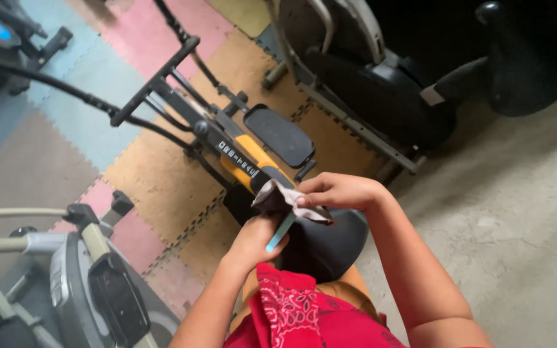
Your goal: Cleaning and wiping down various gym machines with a spray bottle and a cloth.
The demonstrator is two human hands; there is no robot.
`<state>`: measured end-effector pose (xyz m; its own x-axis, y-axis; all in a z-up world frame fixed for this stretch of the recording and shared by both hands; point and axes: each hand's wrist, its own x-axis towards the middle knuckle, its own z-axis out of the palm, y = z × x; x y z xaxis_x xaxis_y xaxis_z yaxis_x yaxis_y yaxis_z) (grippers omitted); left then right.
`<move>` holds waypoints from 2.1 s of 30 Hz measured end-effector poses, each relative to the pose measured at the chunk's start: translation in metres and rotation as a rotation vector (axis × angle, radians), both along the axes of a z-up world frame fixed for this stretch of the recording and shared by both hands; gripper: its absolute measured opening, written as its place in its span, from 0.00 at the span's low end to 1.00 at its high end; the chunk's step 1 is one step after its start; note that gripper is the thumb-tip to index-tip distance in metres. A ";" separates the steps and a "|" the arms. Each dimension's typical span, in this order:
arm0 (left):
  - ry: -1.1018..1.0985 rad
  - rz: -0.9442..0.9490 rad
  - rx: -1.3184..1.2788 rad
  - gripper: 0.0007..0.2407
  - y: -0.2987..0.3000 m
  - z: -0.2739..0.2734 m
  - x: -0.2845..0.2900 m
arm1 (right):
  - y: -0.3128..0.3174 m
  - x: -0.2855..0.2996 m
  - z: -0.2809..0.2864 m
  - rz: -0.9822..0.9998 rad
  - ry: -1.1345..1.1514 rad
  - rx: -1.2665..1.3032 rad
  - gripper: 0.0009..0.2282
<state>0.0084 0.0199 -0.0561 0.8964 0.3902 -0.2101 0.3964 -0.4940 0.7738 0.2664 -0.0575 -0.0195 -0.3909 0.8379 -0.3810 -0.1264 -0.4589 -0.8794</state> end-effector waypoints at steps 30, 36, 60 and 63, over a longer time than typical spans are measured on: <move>-0.314 -0.404 0.101 0.24 0.009 0.003 -0.099 | -0.098 -0.264 -0.066 -0.682 -1.544 0.051 0.33; -0.292 -0.390 0.122 0.26 -0.013 -0.037 -0.092 | -0.103 -0.262 -0.089 -0.680 -1.715 0.131 0.37; -0.193 -0.402 0.025 0.19 0.050 -0.042 -0.147 | 0.000 -0.194 -0.058 -0.651 -1.566 -0.212 0.18; -0.355 -0.468 0.056 0.23 0.091 -0.039 -0.152 | 0.007 -0.219 -0.095 -0.966 -1.843 -0.098 0.19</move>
<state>-0.1441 0.1107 -0.0951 0.9877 -0.0616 0.1439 -0.1519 -0.5981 0.7869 0.0474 -0.0507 -0.1148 0.8623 0.4517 0.2288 0.4972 -0.8408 -0.2143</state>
